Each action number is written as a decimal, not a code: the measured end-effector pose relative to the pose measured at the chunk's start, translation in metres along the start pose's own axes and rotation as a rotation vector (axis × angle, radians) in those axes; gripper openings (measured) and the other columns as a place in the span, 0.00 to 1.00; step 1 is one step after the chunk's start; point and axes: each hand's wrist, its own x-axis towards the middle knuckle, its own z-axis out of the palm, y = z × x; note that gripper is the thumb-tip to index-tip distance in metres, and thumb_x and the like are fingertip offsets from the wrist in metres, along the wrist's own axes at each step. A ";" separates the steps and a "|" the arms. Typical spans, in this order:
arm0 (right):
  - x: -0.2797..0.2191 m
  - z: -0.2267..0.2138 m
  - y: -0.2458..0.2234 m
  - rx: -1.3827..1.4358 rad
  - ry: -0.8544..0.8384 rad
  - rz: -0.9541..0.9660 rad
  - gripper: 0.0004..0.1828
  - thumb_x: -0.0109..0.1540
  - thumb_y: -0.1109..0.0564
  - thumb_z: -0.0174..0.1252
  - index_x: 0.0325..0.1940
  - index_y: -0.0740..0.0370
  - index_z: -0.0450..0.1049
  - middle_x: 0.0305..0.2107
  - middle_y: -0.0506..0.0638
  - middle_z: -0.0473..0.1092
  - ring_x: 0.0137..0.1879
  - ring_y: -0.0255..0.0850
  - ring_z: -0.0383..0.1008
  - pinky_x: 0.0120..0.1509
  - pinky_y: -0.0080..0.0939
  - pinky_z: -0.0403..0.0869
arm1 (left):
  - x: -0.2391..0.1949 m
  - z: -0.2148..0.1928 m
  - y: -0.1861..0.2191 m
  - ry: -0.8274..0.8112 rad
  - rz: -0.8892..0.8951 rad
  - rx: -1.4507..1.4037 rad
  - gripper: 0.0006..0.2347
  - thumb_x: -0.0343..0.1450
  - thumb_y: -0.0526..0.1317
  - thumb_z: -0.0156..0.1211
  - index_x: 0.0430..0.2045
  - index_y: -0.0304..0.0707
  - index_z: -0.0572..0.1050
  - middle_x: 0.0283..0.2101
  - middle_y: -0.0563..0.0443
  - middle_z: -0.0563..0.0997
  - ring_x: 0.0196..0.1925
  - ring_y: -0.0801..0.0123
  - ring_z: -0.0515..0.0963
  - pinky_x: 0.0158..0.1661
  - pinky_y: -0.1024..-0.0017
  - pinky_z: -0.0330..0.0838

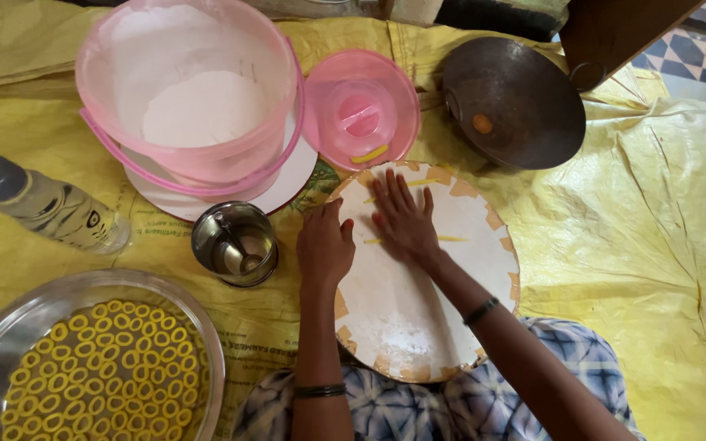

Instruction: The person rolls small pieces of yellow dough into thin ropes on a floured wooden board. They repeatedly roll, break, and re-roll the dough, placing the finished ropes into a pink bowl. A tray of yellow ring-shaped snacks is visible nearby.

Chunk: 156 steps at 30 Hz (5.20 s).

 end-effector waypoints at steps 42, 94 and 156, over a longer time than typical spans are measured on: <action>-0.087 -0.025 -0.055 0.011 -0.078 -0.313 0.37 0.70 0.36 0.35 0.82 0.48 0.46 0.79 0.55 0.38 0.83 0.50 0.35 0.76 0.75 0.31 | 0.006 0.006 -0.009 0.106 -0.104 -0.229 0.17 0.72 0.39 0.58 0.56 0.36 0.74 0.55 0.40 0.80 0.59 0.47 0.76 0.55 0.55 0.68; 0.013 -0.021 0.021 0.084 0.014 -0.027 0.34 0.72 0.38 0.30 0.83 0.46 0.43 0.80 0.51 0.35 0.85 0.46 0.32 0.78 0.72 0.28 | 0.003 0.005 -0.005 0.089 -0.174 -0.137 0.16 0.71 0.39 0.61 0.53 0.38 0.75 0.51 0.43 0.82 0.54 0.48 0.78 0.52 0.55 0.70; -0.103 -0.024 0.070 0.058 -0.096 -0.094 0.39 0.70 0.31 0.16 0.83 0.44 0.40 0.80 0.51 0.33 0.84 0.46 0.29 0.79 0.69 0.23 | -0.001 0.004 0.001 0.043 -0.140 -0.106 0.16 0.71 0.38 0.61 0.54 0.35 0.74 0.54 0.41 0.81 0.56 0.48 0.78 0.54 0.56 0.70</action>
